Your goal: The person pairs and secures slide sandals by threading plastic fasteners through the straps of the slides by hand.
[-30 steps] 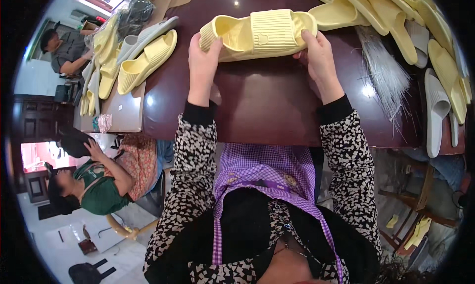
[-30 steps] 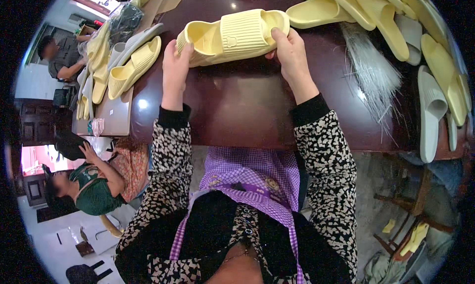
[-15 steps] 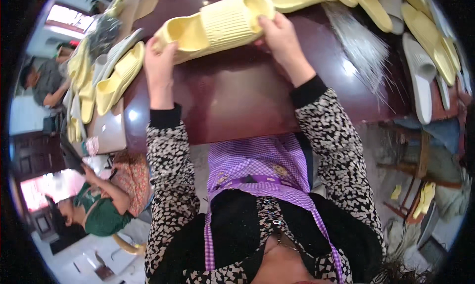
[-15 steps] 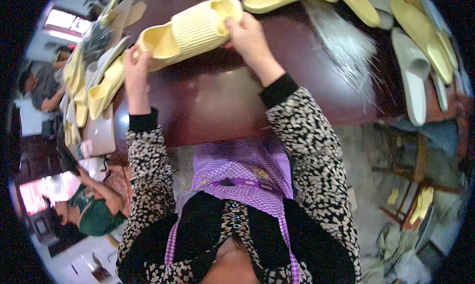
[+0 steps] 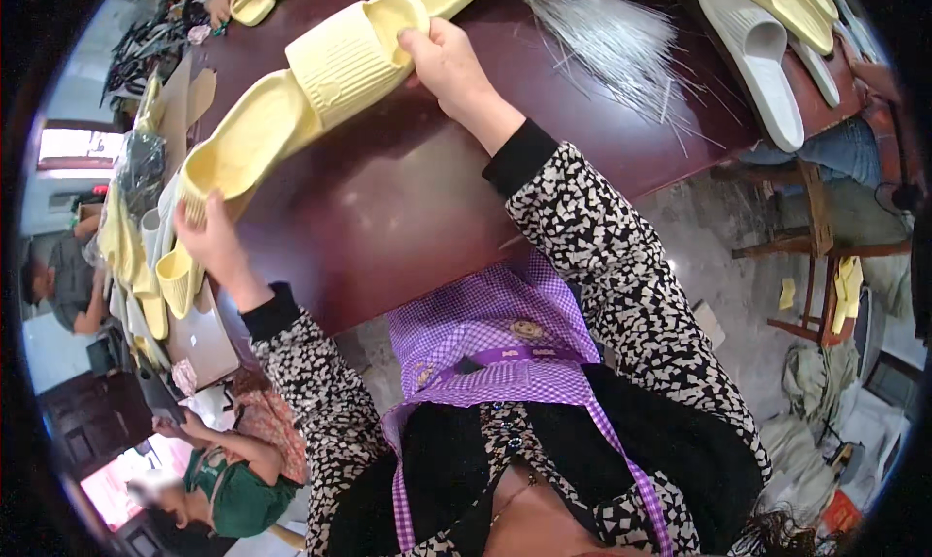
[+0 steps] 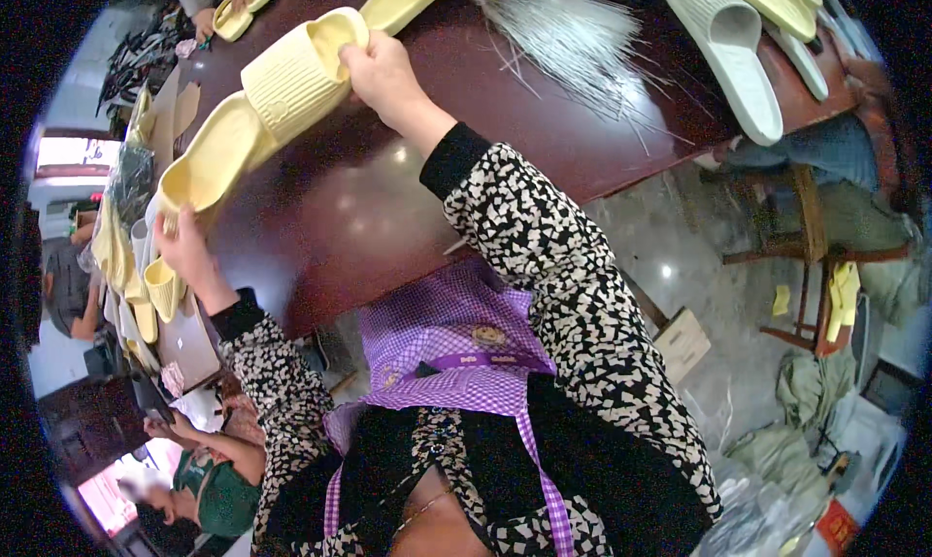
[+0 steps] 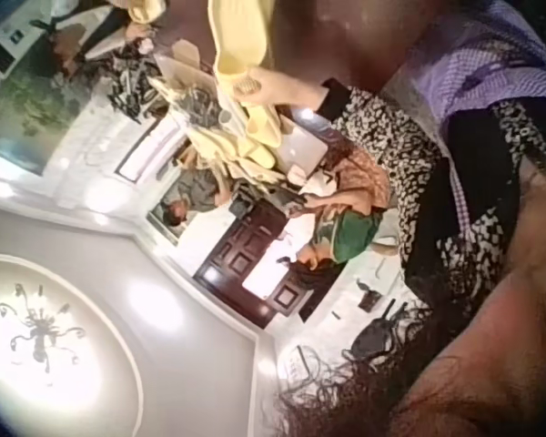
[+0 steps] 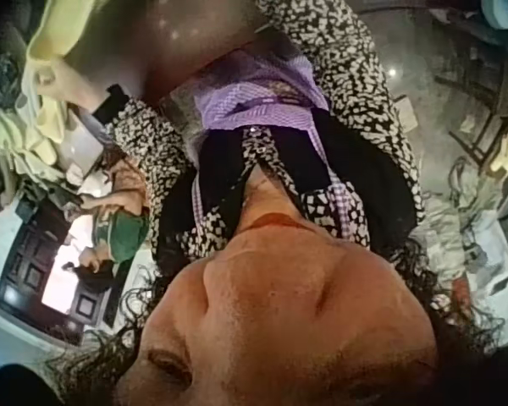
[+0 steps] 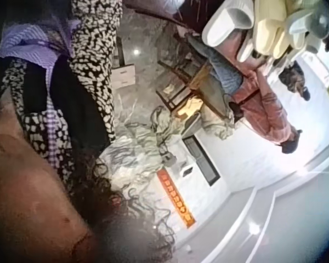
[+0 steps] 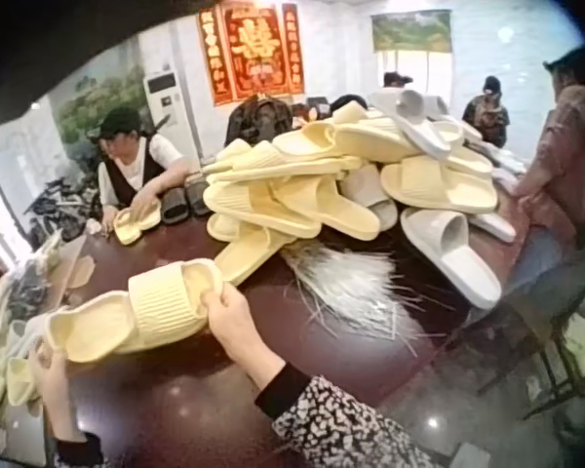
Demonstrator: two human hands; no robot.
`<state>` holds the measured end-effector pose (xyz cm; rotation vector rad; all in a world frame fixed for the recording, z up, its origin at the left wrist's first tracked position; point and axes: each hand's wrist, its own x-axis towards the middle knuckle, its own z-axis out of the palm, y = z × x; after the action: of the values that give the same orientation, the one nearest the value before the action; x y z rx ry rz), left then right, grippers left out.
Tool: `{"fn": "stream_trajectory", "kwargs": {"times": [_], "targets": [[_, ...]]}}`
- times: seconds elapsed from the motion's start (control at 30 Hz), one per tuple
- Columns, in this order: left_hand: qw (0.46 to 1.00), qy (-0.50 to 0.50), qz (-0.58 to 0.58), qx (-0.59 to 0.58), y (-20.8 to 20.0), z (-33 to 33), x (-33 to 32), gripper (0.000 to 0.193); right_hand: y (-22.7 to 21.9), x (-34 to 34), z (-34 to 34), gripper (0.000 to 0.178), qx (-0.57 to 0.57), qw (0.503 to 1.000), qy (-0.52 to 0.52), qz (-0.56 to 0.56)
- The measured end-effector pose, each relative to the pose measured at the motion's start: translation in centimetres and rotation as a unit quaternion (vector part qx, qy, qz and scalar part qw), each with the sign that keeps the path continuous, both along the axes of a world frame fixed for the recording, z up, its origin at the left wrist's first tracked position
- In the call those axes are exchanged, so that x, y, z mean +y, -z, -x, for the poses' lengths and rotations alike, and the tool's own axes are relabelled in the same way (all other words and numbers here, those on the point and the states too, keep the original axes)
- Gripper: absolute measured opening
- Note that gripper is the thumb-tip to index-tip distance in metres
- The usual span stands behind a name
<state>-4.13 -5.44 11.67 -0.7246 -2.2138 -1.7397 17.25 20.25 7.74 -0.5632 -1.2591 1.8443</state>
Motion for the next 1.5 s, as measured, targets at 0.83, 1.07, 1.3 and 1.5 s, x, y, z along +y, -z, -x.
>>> {"fn": "stream_trajectory", "kwargs": {"times": [0.83, 1.07, 1.3, 1.5], "targets": [[0.852, 0.312, 0.328, 0.263, -1.2, -4.2, 6.4, 0.045, 3.4, 4.7, -1.5, 0.045, -0.046, 0.997, 0.02, -0.056], [0.851, 0.399, 0.23, 0.253, -1.1, -12.5, 10.9, 0.034, 3.1, 5.5, -1.2, 0.027, -0.036, 0.981, 0.162, -0.104], [0.824, 0.389, 0.232, 0.34, 1.3, -14.7, 10.2, 0.034, 2.4, 6.8, -1.8, 0.023, -0.074, 0.962, 0.244, -0.098], [0.831, 0.301, 0.257, 0.39, 3.6, -11.6, 7.5, 0.031, 1.5, 7.0, -5.2, 0.019, -0.121, 0.898, 0.346, -0.245]]}}
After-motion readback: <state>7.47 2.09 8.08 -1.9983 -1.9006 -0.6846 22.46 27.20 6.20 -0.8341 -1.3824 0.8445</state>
